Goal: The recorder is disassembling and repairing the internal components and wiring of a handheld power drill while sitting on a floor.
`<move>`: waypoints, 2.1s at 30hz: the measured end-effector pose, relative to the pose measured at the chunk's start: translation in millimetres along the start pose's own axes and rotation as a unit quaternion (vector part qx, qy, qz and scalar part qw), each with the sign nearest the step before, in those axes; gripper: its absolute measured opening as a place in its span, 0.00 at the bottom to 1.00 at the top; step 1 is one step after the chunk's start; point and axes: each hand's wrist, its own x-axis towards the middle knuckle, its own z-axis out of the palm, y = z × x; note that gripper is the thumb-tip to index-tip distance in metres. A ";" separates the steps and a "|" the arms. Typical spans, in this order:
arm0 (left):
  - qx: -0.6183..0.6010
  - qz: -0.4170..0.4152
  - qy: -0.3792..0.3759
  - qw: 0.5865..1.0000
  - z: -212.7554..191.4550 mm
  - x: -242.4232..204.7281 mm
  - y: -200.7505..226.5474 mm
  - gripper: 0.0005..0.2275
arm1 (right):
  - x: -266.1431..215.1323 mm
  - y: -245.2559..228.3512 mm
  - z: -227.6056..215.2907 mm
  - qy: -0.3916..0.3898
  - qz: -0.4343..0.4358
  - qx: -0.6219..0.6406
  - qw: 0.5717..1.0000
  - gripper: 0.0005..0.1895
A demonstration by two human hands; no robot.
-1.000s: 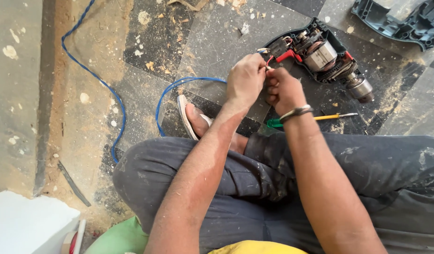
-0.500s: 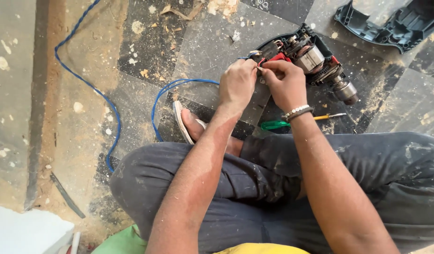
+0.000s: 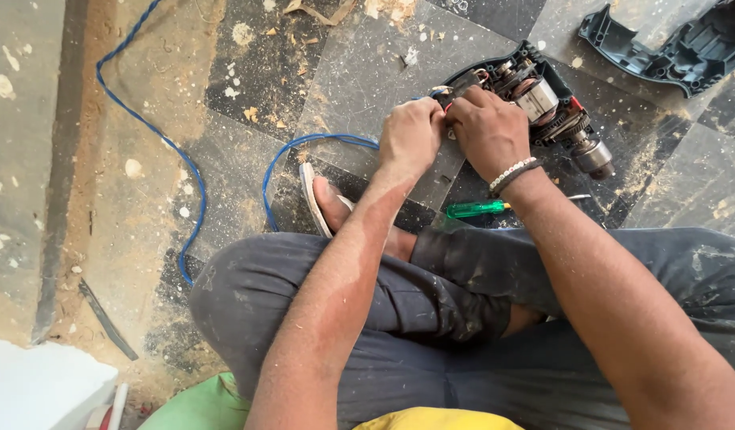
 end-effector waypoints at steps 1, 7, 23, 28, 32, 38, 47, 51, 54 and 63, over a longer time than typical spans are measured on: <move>0.001 0.001 -0.001 1.000 6.3 3.0 -7.7 0.07 | -2.2 2.4 3.3 0.000 0.001 0.000 1.000 0.04; -0.048 -0.057 -0.024 0.997 19.3 11.4 -29.4 0.08 | -13.7 2.5 12.8 -0.007 -0.059 -0.030 0.998 0.04; -0.109 -0.013 -0.009 0.994 3.8 1.9 -8.4 0.04 | -28.3 31.5 64.2 -0.028 0.495 0.677 0.543 0.07; -0.112 -0.041 -0.011 0.993 -1.9 6.2 4.3 0.10 | -26.8 25.1 59.1 0.009 0.429 0.628 0.650 0.06; -0.119 -0.085 -0.039 0.989 0.1 10.6 5.6 0.10 | -27.4 10.8 51.5 0.027 0.427 0.551 0.717 0.06; -0.127 -0.099 -0.067 0.985 22.8 22.7 -15.1 0.09 | -24.8 11.3 46.8 0.011 0.541 0.653 0.530 0.08; -0.278 -0.175 -0.048 0.943 29.7 19.0 -15.5 0.09 | -31.6 3.3 63.8 -0.001 0.530 0.700 0.478 0.08; -0.226 -0.178 -0.051 0.956 17.5 20.0 3.7 0.09 | -50.1 0.6 91.4 -0.005 0.489 0.604 0.630 0.06; -0.173 -0.119 -0.045 0.977 22.4 19.1 -8.5 0.08 | -41.8 5.8 84.0 0.081 0.496 0.648 0.572 0.08; -0.115 -0.048 -0.023 0.992 -0.7 7.8 3.2 0.06 | -25.2 6.4 64.6 0.103 0.504 0.700 0.496 0.06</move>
